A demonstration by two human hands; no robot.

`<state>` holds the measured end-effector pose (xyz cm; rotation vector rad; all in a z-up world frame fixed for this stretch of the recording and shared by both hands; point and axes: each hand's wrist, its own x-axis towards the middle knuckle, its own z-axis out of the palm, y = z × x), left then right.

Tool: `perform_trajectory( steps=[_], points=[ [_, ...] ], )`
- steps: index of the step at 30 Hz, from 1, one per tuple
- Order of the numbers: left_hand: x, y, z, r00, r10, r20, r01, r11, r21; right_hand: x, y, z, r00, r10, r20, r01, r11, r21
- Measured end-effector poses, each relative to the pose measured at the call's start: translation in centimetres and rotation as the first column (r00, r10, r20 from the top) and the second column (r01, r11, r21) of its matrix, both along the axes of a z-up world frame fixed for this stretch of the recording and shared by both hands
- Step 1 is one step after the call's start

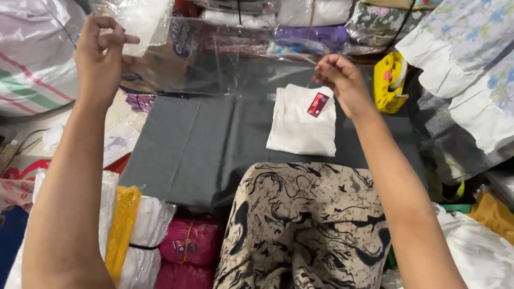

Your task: Folding white garments and placing them into individual plastic packaging bags for storage or shipping.

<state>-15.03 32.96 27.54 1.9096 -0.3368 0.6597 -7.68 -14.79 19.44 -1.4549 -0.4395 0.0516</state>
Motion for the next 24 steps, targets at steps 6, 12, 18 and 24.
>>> perform_trajectory(
  steps=[6,12,18,24],
  points=[
    [-0.7,2.3,-0.5,0.991,0.13,0.024,-0.132,0.983,0.125,-2.5,3.6,-2.5,0.995,-0.015,-0.101,0.026,0.993,0.117],
    [2.6,6.2,-5.9,0.961,0.274,0.028,-0.272,0.929,0.251,-1.8,5.9,-6.3,0.952,0.136,-0.273,-0.045,0.948,0.314],
    [5.7,7.2,-15.1,0.739,0.674,0.016,-0.574,0.617,0.539,-0.6,5.6,-9.0,0.936,0.014,-0.353,0.011,0.998,0.068],
    [6.9,5.4,-18.4,0.744,0.622,-0.245,-0.507,0.763,0.401,1.0,7.9,-13.7,0.898,0.09,-0.431,-0.18,0.969,-0.171]
  ],
)
